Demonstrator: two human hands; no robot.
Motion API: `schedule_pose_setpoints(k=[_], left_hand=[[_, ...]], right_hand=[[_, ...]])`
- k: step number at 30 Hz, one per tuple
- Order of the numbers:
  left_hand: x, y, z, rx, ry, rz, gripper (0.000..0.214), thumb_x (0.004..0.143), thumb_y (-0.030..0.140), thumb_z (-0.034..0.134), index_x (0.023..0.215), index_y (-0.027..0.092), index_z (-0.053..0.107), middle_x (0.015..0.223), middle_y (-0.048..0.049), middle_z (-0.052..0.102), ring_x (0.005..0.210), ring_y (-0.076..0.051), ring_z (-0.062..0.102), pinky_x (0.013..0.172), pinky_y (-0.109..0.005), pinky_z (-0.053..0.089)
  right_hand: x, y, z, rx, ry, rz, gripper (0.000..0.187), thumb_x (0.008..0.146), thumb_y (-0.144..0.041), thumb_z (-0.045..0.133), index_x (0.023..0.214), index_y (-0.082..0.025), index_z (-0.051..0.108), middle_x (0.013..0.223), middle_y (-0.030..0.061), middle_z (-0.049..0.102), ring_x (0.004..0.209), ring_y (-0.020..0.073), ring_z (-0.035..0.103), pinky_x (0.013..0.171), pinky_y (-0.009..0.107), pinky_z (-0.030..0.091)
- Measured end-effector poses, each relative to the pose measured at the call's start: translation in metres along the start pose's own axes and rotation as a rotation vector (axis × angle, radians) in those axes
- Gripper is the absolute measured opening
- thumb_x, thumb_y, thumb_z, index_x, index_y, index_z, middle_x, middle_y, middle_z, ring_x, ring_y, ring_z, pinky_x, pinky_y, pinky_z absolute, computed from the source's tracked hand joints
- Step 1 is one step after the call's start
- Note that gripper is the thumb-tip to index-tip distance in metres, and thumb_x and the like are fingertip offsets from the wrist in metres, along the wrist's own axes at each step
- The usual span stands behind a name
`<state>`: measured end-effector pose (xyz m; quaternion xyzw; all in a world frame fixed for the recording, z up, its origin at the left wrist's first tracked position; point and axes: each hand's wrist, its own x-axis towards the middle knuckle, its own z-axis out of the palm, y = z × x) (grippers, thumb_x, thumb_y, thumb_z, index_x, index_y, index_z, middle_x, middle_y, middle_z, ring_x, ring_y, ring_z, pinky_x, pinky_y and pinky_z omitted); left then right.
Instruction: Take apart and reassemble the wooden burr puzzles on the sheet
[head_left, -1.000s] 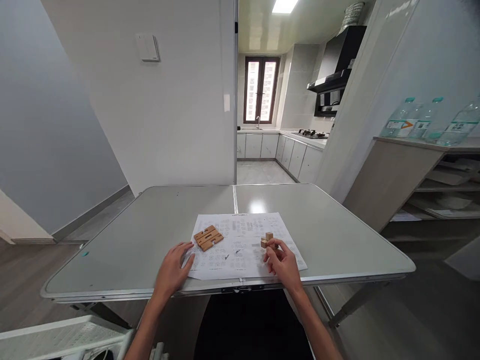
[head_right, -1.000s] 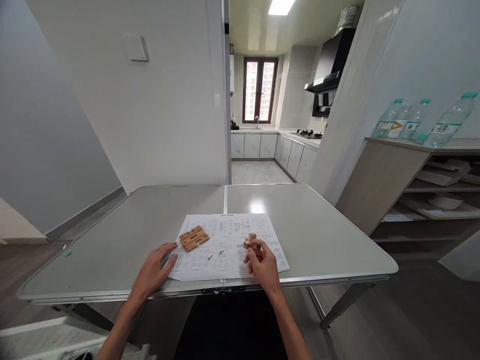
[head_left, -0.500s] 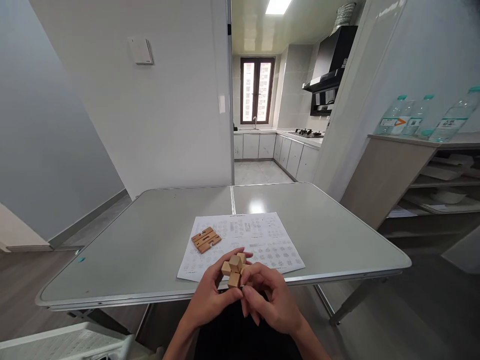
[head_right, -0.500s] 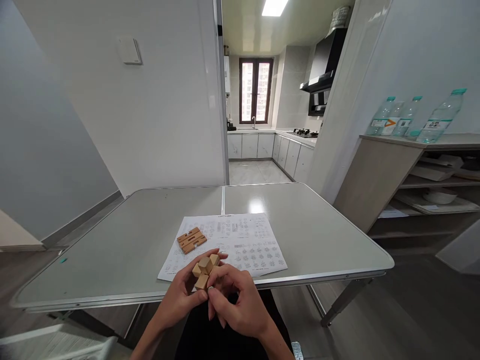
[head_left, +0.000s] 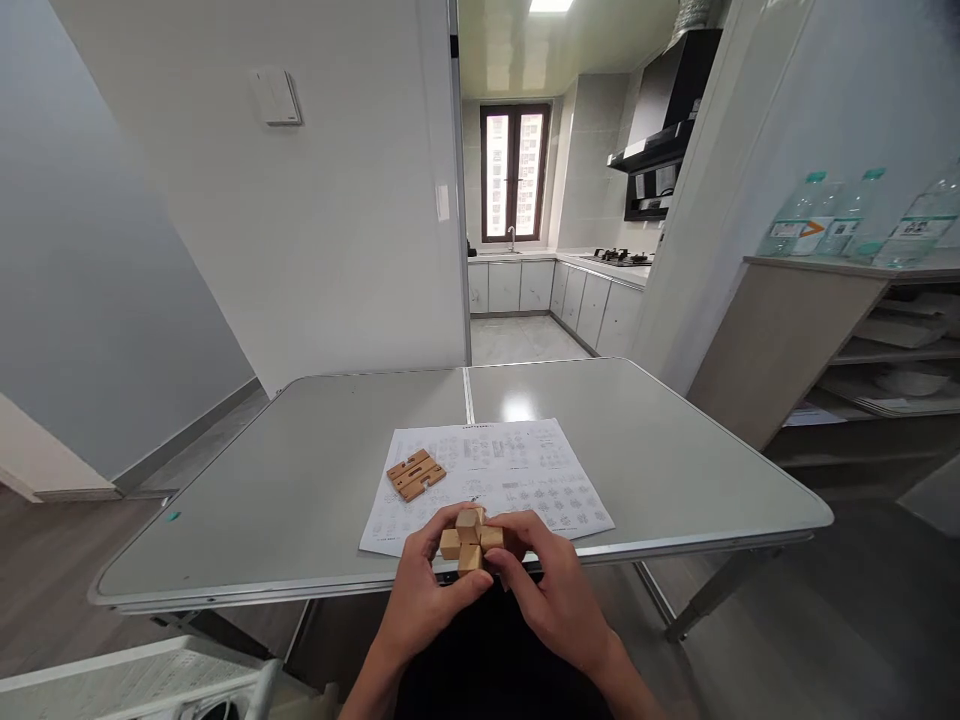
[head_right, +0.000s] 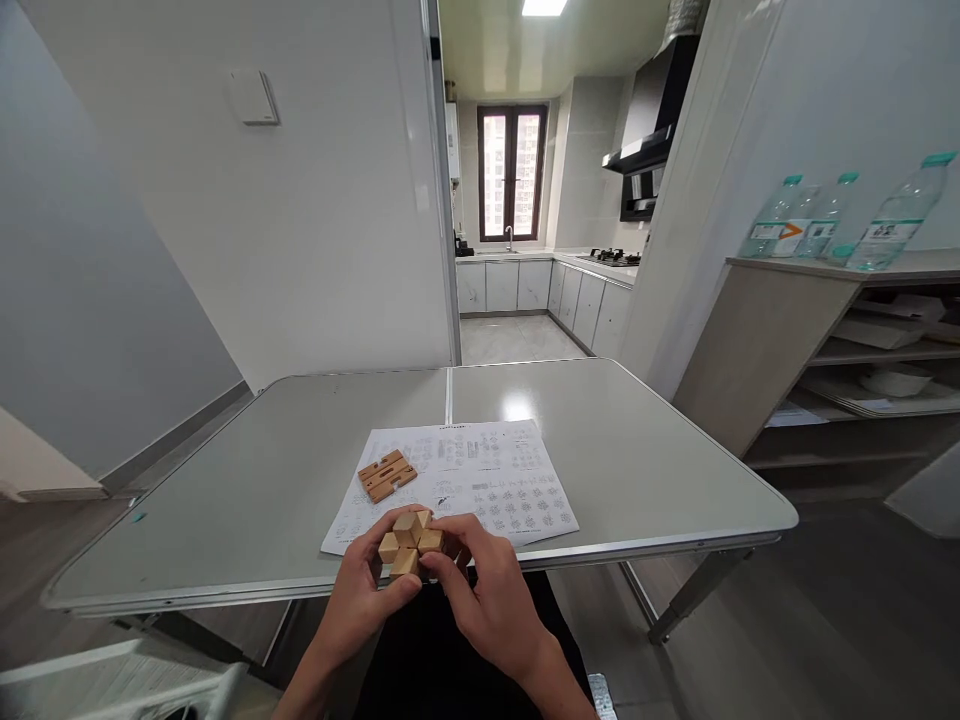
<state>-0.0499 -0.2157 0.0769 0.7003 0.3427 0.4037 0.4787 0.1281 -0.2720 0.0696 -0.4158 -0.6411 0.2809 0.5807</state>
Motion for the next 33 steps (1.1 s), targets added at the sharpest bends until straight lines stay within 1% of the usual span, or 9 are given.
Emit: schedule_pose_setpoints(k=[4,9,12,15,20,24,26,30,33], left_hand=[[0.000,0.003,0.004,-0.007,0.011,0.035,0.058,0.075,0.048,0.084,0.124,0.023,0.067,0.119,-0.0096,0.075,0.113,-0.033,0.069,0.102,-0.040,0.052],[0.000,0.005,0.005,0.084,0.045,0.073,0.055,0.076,0.043,0.084,0.126,0.024,0.067,0.120,-0.0091,0.076,0.118,-0.034,0.068,0.107,-0.043,0.049],[0.000,0.005,0.004,0.146,0.065,0.056,0.052,0.076,0.044,0.083,0.122,0.023,0.069,0.118,-0.0087,0.076,0.115,-0.035,0.068,0.105,-0.043,0.050],[-0.001,0.005,0.001,0.125,0.031,0.030,0.052,0.077,0.048,0.080,0.120,0.022,0.069,0.113,-0.0079,0.077,0.109,-0.033,0.069,0.101,-0.042,0.052],[0.001,0.001,0.001,-0.023,-0.031,-0.046,0.057,0.081,0.055,0.078,0.126,0.021,0.068,0.115,-0.0094,0.076,0.108,-0.032,0.070,0.100,-0.042,0.054],[0.003,-0.003,0.007,-0.259,-0.006,-0.045,0.067,0.088,0.067,0.068,0.134,0.018,0.065,0.133,-0.0154,0.071,0.124,-0.035,0.065,0.107,-0.045,0.052],[0.002,-0.003,0.011,-0.336,-0.019,-0.029,0.071,0.090,0.070,0.064,0.138,0.017,0.063,0.141,-0.0176,0.065,0.131,-0.036,0.060,0.109,-0.046,0.052],[-0.002,-0.002,0.016,-0.396,-0.081,-0.054,0.071,0.090,0.070,0.065,0.142,0.021,0.061,0.149,-0.0176,0.059,0.123,-0.035,0.064,0.087,-0.040,0.064],[-0.003,-0.002,0.019,-0.430,-0.095,-0.050,0.070,0.089,0.067,0.067,0.143,0.023,0.058,0.152,-0.0180,0.056,0.090,-0.025,0.073,0.067,-0.036,0.065]], right_hand=[[-0.001,-0.001,0.003,0.073,0.036,0.071,0.016,0.105,-0.038,0.057,0.109,-0.023,0.061,0.087,0.0029,0.071,0.077,0.0183,0.065,0.071,0.030,0.053],[0.000,-0.005,0.005,0.159,0.031,0.215,0.026,0.104,-0.047,0.058,0.102,-0.021,0.062,0.075,-0.0001,0.063,0.061,0.0148,0.056,0.056,0.026,0.046],[0.000,-0.003,0.004,0.149,0.021,0.181,0.025,0.104,-0.046,0.057,0.104,-0.021,0.062,0.082,0.0018,0.066,0.071,0.0166,0.060,0.065,0.028,0.050],[0.000,0.001,0.002,0.098,0.012,0.113,0.023,0.105,-0.043,0.055,0.104,-0.022,0.062,0.086,0.0030,0.068,0.079,0.0184,0.062,0.074,0.030,0.051],[0.002,0.007,0.002,0.128,0.001,0.144,0.024,0.104,-0.046,0.057,0.105,-0.022,0.061,0.088,0.0030,0.067,0.080,0.0185,0.062,0.074,0.031,0.053],[0.003,0.008,0.006,0.172,0.031,0.226,0.027,0.102,-0.050,0.061,0.107,-0.024,0.057,0.096,0.0022,0.064,0.077,0.0156,0.059,0.069,0.028,0.051],[0.004,0.007,0.008,0.225,-0.010,0.276,0.031,0.102,-0.053,0.060,0.109,-0.023,0.057,0.100,0.0029,0.064,0.073,0.0139,0.058,0.064,0.026,0.050],[0.005,0.007,0.009,0.439,-0.227,0.358,0.046,0.103,-0.063,0.050,0.114,-0.019,0.062,0.079,0.0006,0.062,0.062,0.0135,0.058,0.056,0.026,0.051],[0.006,0.009,0.007,0.477,-0.248,0.356,0.049,0.101,-0.065,0.054,0.105,-0.018,0.067,0.067,-0.0022,0.056,0.058,0.0131,0.055,0.055,0.025,0.050]])
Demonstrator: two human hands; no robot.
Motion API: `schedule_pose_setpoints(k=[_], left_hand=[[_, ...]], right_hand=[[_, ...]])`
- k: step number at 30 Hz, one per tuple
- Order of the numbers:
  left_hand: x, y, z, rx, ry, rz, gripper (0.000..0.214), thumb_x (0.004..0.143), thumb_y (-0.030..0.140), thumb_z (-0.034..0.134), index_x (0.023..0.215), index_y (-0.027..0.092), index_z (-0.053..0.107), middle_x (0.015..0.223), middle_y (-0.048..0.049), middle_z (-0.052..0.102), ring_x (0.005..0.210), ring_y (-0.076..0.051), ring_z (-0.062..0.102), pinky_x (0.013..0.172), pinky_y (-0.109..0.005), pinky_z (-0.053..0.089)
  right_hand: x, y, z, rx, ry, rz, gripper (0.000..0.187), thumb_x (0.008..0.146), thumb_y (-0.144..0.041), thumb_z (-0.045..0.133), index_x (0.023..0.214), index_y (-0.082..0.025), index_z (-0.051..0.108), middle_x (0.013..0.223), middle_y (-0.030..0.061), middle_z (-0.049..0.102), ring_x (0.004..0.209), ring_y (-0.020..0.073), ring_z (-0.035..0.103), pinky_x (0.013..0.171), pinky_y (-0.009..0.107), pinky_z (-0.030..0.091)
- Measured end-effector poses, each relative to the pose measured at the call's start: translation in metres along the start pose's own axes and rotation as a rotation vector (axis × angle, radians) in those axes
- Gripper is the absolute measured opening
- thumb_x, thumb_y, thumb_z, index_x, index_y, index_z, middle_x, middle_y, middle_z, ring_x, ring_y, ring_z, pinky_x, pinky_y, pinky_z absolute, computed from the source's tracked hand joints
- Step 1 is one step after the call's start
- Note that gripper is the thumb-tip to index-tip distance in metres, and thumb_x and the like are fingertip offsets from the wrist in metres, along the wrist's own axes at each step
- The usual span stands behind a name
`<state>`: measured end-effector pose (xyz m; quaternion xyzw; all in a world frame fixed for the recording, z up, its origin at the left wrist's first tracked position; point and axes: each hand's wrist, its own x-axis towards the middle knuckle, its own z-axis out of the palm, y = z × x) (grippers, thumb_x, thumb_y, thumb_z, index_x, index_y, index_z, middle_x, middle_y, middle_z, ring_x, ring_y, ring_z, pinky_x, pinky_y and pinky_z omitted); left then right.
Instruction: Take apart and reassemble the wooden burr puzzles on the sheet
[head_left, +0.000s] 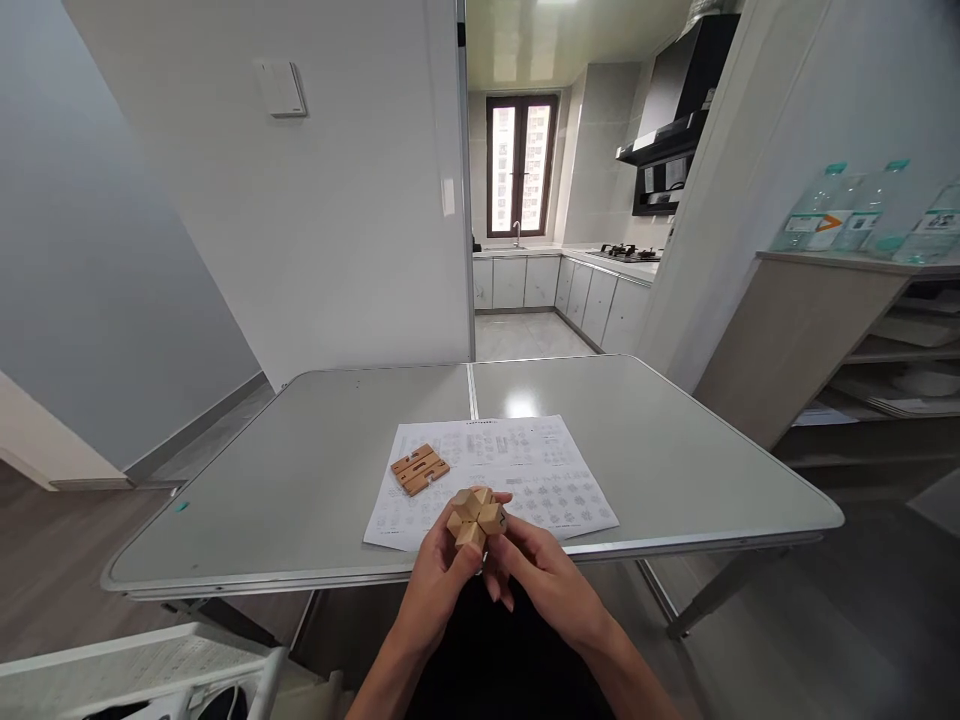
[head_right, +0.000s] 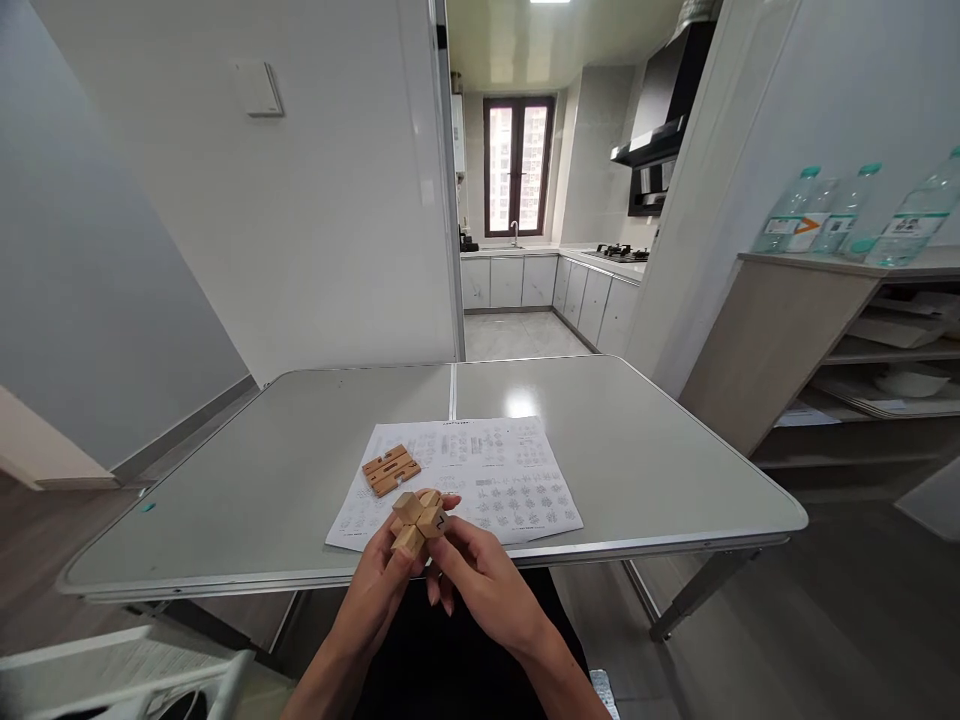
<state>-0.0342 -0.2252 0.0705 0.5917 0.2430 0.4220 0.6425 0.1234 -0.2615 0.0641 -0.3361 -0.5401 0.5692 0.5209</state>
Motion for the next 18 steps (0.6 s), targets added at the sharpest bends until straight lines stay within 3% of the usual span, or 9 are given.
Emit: schedule_pose_setpoints(k=[2,4,14,18], left_hand=[[0.000,0.000,0.002,-0.010,-0.002,0.007,0.066,0.091,0.062,0.068,0.142,0.022,0.058,0.151,-0.0183,0.056,0.070,-0.017,0.069,0.061,-0.034,0.064],[0.001,0.000,0.003,0.002,0.001,0.008,0.062,0.091,0.058,0.070,0.140,0.021,0.058,0.151,-0.0182,0.057,0.064,-0.013,0.067,0.061,-0.033,0.063],[-0.002,0.007,0.005,0.122,0.068,0.041,0.061,0.091,0.056,0.070,0.139,0.020,0.060,0.145,-0.0174,0.062,0.082,-0.021,0.069,0.067,-0.031,0.061],[-0.004,0.010,0.006,0.156,0.053,0.053,0.067,0.086,0.061,0.074,0.139,0.022,0.060,0.143,-0.0163,0.064,0.092,-0.025,0.071,0.075,-0.033,0.062]], right_hand=[[0.000,0.000,-0.001,-0.003,0.029,-0.011,0.048,0.099,-0.065,0.057,0.101,-0.018,0.067,0.068,-0.0022,0.055,0.058,0.0124,0.052,0.057,0.025,0.048],[0.000,0.001,0.000,0.003,0.042,-0.015,0.047,0.100,-0.064,0.057,0.098,-0.018,0.067,0.068,-0.0024,0.054,0.059,0.0119,0.049,0.058,0.025,0.046],[-0.005,0.000,0.011,-0.046,0.168,-0.110,0.037,0.103,-0.055,0.057,0.096,-0.020,0.067,0.075,-0.0013,0.054,0.067,0.0133,0.049,0.066,0.026,0.044],[-0.007,0.000,0.008,0.047,0.097,-0.105,0.037,0.103,-0.054,0.058,0.093,-0.020,0.066,0.071,-0.0021,0.052,0.065,0.0129,0.047,0.069,0.027,0.044]])
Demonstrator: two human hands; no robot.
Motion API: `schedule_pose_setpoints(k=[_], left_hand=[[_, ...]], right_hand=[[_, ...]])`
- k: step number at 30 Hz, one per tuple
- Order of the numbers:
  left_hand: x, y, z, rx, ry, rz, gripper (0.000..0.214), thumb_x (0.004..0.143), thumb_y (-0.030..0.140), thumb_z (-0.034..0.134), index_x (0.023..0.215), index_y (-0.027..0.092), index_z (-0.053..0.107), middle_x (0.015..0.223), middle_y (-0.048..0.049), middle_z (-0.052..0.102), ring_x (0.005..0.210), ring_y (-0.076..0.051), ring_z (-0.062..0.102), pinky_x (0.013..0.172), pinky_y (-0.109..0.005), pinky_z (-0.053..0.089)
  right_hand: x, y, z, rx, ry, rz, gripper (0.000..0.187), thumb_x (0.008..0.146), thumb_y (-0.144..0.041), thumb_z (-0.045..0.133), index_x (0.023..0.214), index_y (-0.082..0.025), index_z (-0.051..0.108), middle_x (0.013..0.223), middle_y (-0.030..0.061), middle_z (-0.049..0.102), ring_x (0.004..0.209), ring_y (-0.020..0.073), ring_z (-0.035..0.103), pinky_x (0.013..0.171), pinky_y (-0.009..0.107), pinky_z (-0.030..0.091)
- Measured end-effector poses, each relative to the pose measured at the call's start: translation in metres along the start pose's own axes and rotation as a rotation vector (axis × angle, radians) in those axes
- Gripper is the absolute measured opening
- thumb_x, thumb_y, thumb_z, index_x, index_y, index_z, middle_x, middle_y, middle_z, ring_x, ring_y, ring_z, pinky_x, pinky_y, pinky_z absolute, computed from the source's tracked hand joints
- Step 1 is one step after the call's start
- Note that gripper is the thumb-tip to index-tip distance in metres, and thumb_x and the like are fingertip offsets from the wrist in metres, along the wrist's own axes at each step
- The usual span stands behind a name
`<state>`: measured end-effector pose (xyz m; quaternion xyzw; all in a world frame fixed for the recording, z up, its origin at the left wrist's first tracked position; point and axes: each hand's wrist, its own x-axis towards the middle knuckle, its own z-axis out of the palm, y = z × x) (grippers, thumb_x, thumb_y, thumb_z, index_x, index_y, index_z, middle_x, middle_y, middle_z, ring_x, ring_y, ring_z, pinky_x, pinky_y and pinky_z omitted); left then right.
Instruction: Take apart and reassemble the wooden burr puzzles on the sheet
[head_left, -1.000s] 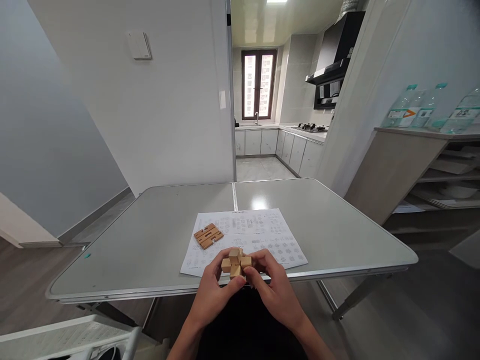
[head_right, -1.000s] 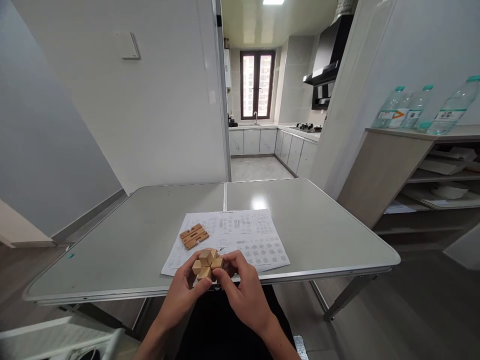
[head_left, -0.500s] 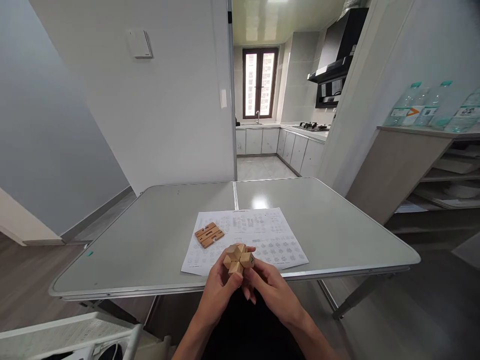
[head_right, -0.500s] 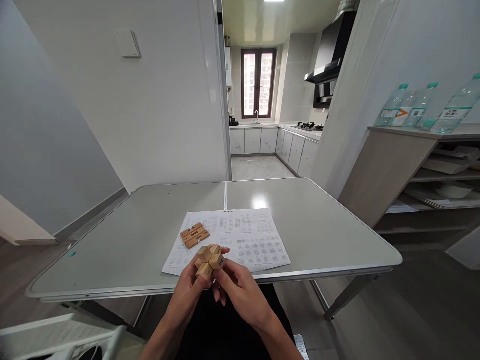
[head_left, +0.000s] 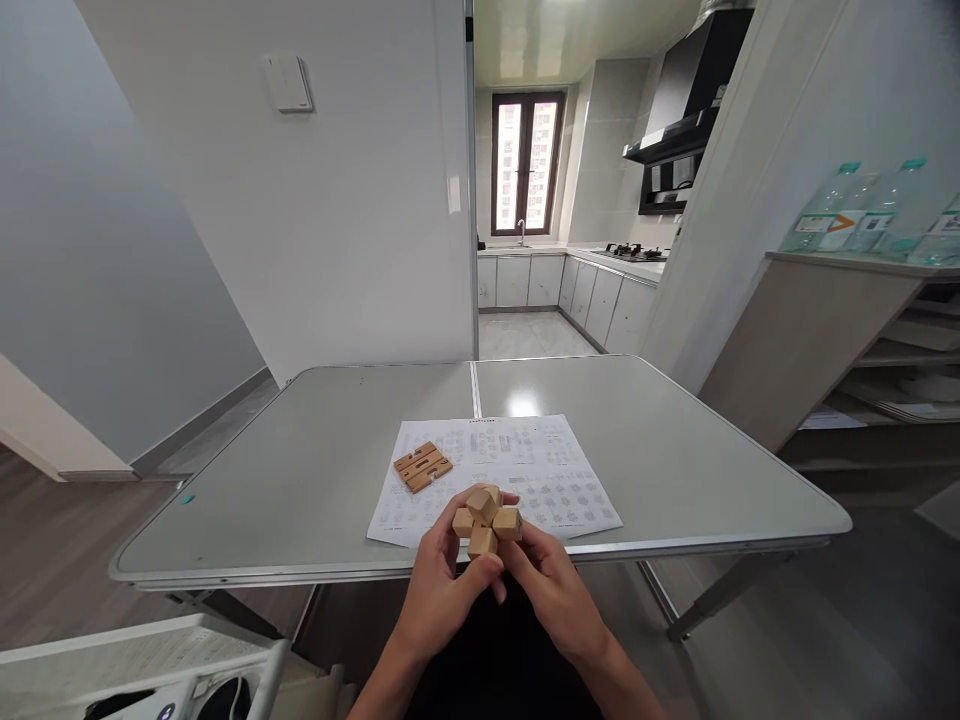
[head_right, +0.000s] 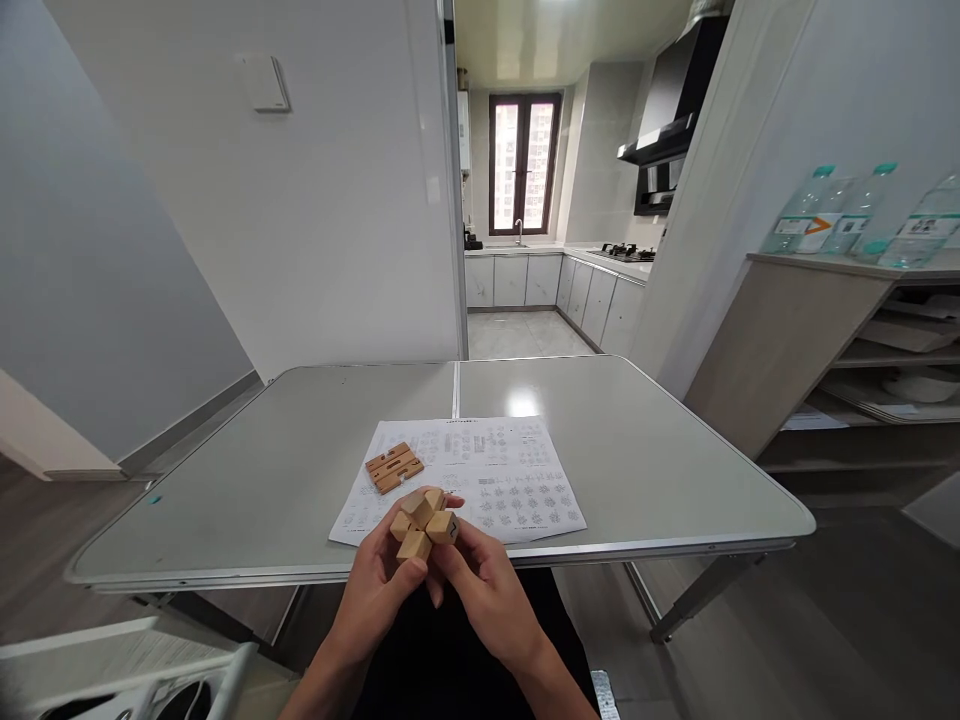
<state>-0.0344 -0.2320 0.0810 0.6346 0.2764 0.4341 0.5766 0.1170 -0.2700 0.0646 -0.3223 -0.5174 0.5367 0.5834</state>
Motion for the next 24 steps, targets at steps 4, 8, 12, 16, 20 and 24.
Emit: schedule_pose_setpoints(k=[4,8,12,16,20,24], left_hand=[[-0.001,0.001,0.000,-0.090,-0.103,0.032,0.072,0.084,0.071,0.070,0.135,0.021,0.062,0.138,-0.0165,0.066,0.080,-0.022,0.073,0.077,-0.037,0.063],[0.001,-0.001,0.000,-0.185,-0.233,0.100,0.075,0.084,0.077,0.066,0.131,0.018,0.067,0.123,-0.0155,0.071,0.105,-0.032,0.070,0.095,-0.045,0.058],[0.001,-0.004,-0.002,-0.195,-0.219,0.130,0.073,0.086,0.074,0.067,0.138,0.023,0.062,0.125,-0.0137,0.070,0.119,-0.034,0.064,0.103,-0.045,0.053],[-0.002,-0.001,-0.005,-0.153,-0.186,0.088,0.076,0.083,0.073,0.071,0.140,0.025,0.061,0.132,-0.0147,0.066,0.107,-0.031,0.068,0.090,-0.040,0.058],[-0.002,0.003,-0.006,-0.152,-0.232,0.121,0.078,0.081,0.072,0.073,0.142,0.025,0.060,0.131,-0.0142,0.067,0.106,-0.029,0.067,0.092,-0.038,0.058],[-0.002,0.005,-0.006,-0.181,-0.287,0.124,0.079,0.086,0.071,0.069,0.149,0.026,0.054,0.139,-0.0156,0.063,0.107,-0.030,0.068,0.091,-0.041,0.059]], right_hand=[[-0.001,0.004,-0.005,0.255,-0.197,0.136,0.040,0.099,-0.057,0.063,0.088,-0.018,0.064,0.066,-0.0029,0.051,0.054,0.0103,0.043,0.060,0.026,0.045],[-0.002,0.016,-0.005,0.581,-0.434,0.285,0.047,0.092,-0.064,0.069,0.094,-0.018,0.063,0.063,-0.0055,0.048,0.043,0.0067,0.038,0.046,0.023,0.041],[-0.005,0.019,-0.002,0.590,-0.423,0.263,0.047,0.100,-0.062,0.058,0.098,-0.016,0.063,0.067,-0.0023,0.054,0.044,0.0077,0.045,0.047,0.023,0.043],[-0.008,0.009,-0.002,0.365,-0.253,0.131,0.035,0.105,-0.052,0.058,0.102,-0.018,0.063,0.078,0.0007,0.062,0.052,0.0089,0.054,0.056,0.025,0.045],[-0.009,0.000,-0.003,0.187,-0.290,0.074,0.032,0.107,-0.047,0.054,0.096,-0.018,0.063,0.074,0.0000,0.061,0.054,0.0100,0.053,0.059,0.027,0.046],[-0.010,-0.004,0.001,0.112,-0.291,0.048,0.031,0.108,-0.048,0.053,0.100,-0.019,0.063,0.072,-0.0011,0.060,0.055,0.0110,0.053,0.060,0.027,0.046]])
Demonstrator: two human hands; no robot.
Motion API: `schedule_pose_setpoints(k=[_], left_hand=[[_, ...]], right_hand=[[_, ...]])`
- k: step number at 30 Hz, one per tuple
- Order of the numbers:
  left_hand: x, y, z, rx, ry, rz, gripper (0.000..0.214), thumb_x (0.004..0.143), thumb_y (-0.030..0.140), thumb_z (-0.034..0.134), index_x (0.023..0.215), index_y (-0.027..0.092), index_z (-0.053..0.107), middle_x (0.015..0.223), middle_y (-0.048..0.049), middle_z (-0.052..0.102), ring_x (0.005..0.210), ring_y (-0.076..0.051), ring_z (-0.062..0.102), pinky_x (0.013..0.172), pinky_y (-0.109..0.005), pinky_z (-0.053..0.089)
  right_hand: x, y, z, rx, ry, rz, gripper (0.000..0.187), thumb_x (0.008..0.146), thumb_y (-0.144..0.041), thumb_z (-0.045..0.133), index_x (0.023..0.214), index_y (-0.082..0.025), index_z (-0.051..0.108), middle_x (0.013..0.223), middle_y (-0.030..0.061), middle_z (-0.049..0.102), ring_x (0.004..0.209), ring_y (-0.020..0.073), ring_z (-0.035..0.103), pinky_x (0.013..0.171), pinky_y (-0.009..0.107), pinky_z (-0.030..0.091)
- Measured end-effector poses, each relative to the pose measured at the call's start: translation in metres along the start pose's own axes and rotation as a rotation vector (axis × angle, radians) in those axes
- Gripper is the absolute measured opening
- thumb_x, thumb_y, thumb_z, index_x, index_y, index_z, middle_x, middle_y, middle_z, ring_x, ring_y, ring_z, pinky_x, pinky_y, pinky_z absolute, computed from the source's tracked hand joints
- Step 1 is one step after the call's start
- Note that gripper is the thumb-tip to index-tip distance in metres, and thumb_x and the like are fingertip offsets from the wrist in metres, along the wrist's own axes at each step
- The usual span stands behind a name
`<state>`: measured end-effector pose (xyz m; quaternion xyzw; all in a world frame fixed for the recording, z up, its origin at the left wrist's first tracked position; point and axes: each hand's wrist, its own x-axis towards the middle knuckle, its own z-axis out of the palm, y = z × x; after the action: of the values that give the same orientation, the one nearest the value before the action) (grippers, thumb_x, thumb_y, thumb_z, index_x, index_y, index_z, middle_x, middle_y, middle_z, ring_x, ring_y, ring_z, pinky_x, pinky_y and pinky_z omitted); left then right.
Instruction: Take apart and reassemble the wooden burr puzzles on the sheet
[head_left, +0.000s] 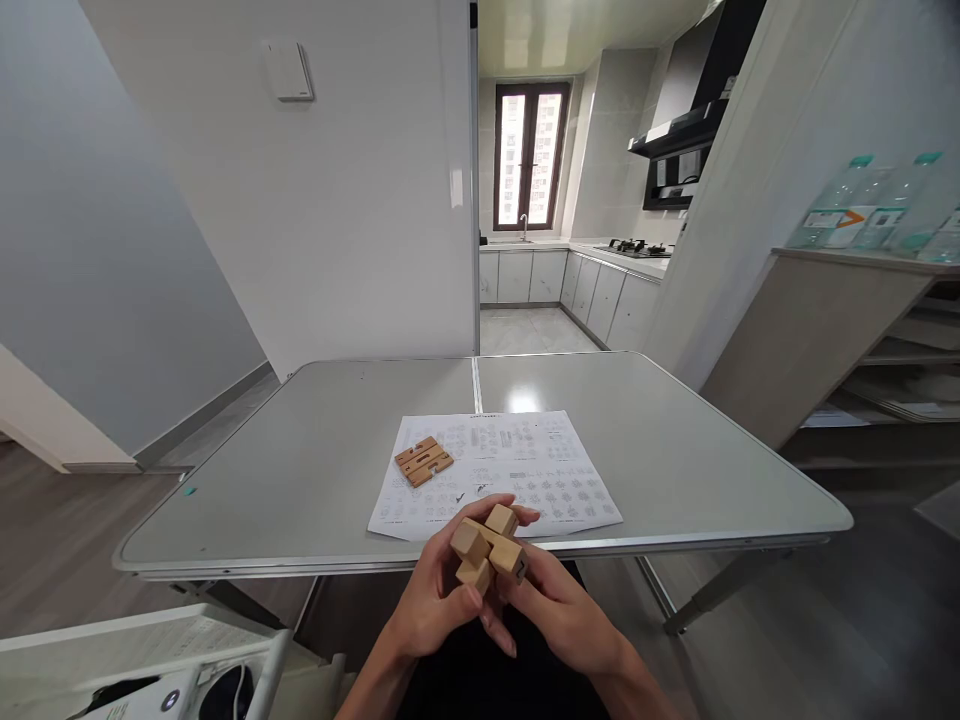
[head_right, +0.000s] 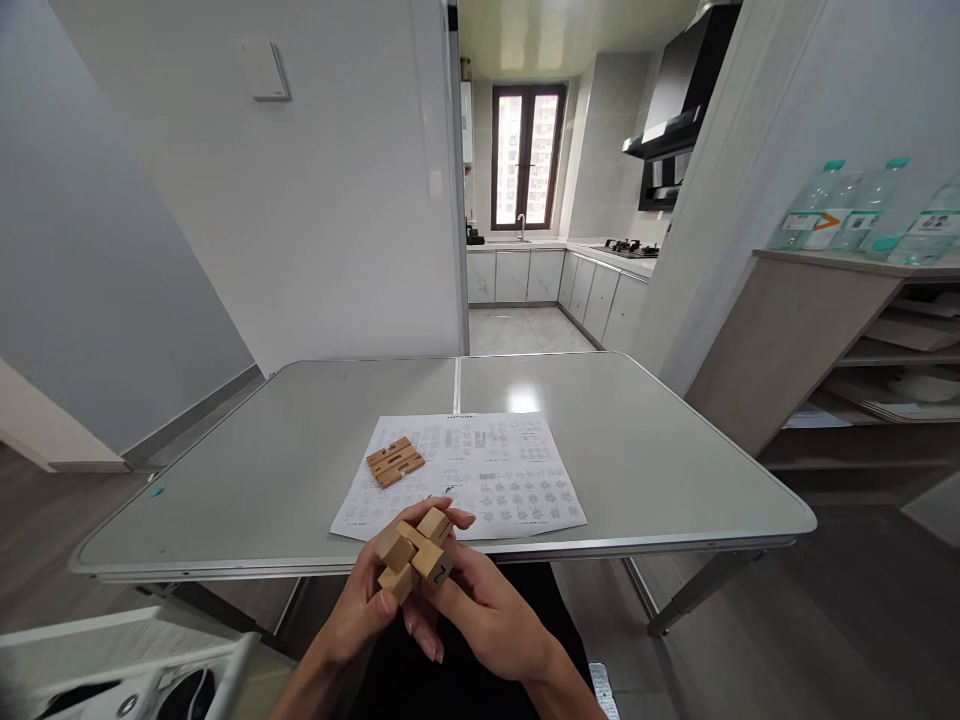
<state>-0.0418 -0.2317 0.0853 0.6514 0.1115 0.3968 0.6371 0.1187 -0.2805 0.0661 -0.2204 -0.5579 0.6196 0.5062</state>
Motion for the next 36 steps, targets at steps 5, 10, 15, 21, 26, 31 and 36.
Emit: schedule_pose_setpoints(k=[5,10,15,21,26,31,36], left_hand=[[-0.001,0.000,-0.002,0.011,0.060,-0.027,0.078,0.093,0.065,0.064,0.159,0.029,0.042,0.160,-0.0164,0.045,0.138,-0.041,0.051,0.082,-0.036,0.063],[-0.001,-0.002,0.002,-0.001,0.151,-0.079,0.064,0.103,0.056,0.053,0.161,0.035,0.037,0.167,-0.0126,0.036,0.116,-0.030,0.067,0.076,-0.033,0.063],[0.000,-0.003,0.009,0.109,0.182,-0.058,0.080,0.088,0.054,0.077,0.157,0.034,0.043,0.154,-0.0121,0.053,0.140,-0.035,0.051,0.115,-0.048,0.047],[0.004,-0.007,0.009,0.084,0.236,-0.055,0.075,0.079,0.046,0.088,0.146,0.032,0.055,0.142,-0.0104,0.062,0.131,-0.032,0.059,0.108,-0.043,0.052],[0.009,-0.008,0.004,0.083,0.328,-0.064,0.077,0.069,0.045,0.094,0.137,0.028,0.062,0.134,-0.0107,0.067,0.118,-0.030,0.066,0.097,-0.037,0.057],[0.014,-0.007,0.004,0.125,0.381,-0.034,0.069,0.072,0.044,0.093,0.133,0.027,0.064,0.136,-0.0112,0.067,0.115,-0.030,0.067,0.093,-0.036,0.058],[0.023,-0.010,-0.002,0.088,0.435,0.012,0.062,0.079,0.045,0.087,0.134,0.027,0.064,0.135,-0.0108,0.067,0.118,-0.029,0.066,0.096,-0.038,0.057]], right_hand=[[0.003,0.002,0.006,-0.125,0.155,-0.034,0.029,0.108,-0.047,0.051,0.098,-0.020,0.059,0.071,-0.0027,0.055,0.059,0.0112,0.051,0.060,0.026,0.045],[0.005,0.009,0.007,-0.348,0.378,-0.122,0.025,0.108,-0.042,0.049,0.101,-0.021,0.060,0.076,-0.0006,0.058,0.064,0.0143,0.054,0.061,0.026,0.046],[0.006,0.017,0.002,-0.608,0.422,-0.288,0.019,0.105,-0.033,0.050,0.094,-0.022,0.060,0.079,0.0002,0.058,0.070,0.0167,0.056,0.066,0.028,0.049],[0.006,0.023,-0.001,-0.635,0.421,-0.306,0.016,0.102,-0.028,0.049,0.091,-0.023,0.058,0.075,-0.0019,0.054,0.069,0.0163,0.056,0.065,0.026,0.049],[0.009,0.022,-0.001,-0.609,0.401,-0.293,0.020,0.103,-0.028,0.046,0.108,-0.021,0.064,0.087,0.0021,0.065,0.075,0.0175,0.061,0.071,0.028,0.053],[0.011,0.026,-0.005,-0.517,0.395,-0.190,0.024,0.107,-0.036,0.048,0.114,-0.020,0.064,0.090,0.0032,0.067,0.071,0.0163,0.059,0.068,0.029,0.053],[0.013,0.030,-0.008,-0.491,0.422,-0.132,0.027,0.108,-0.042,0.048,0.107,-0.021,0.065,0.086,0.0029,0.067,0.067,0.0151,0.059,0.066,0.030,0.051]])
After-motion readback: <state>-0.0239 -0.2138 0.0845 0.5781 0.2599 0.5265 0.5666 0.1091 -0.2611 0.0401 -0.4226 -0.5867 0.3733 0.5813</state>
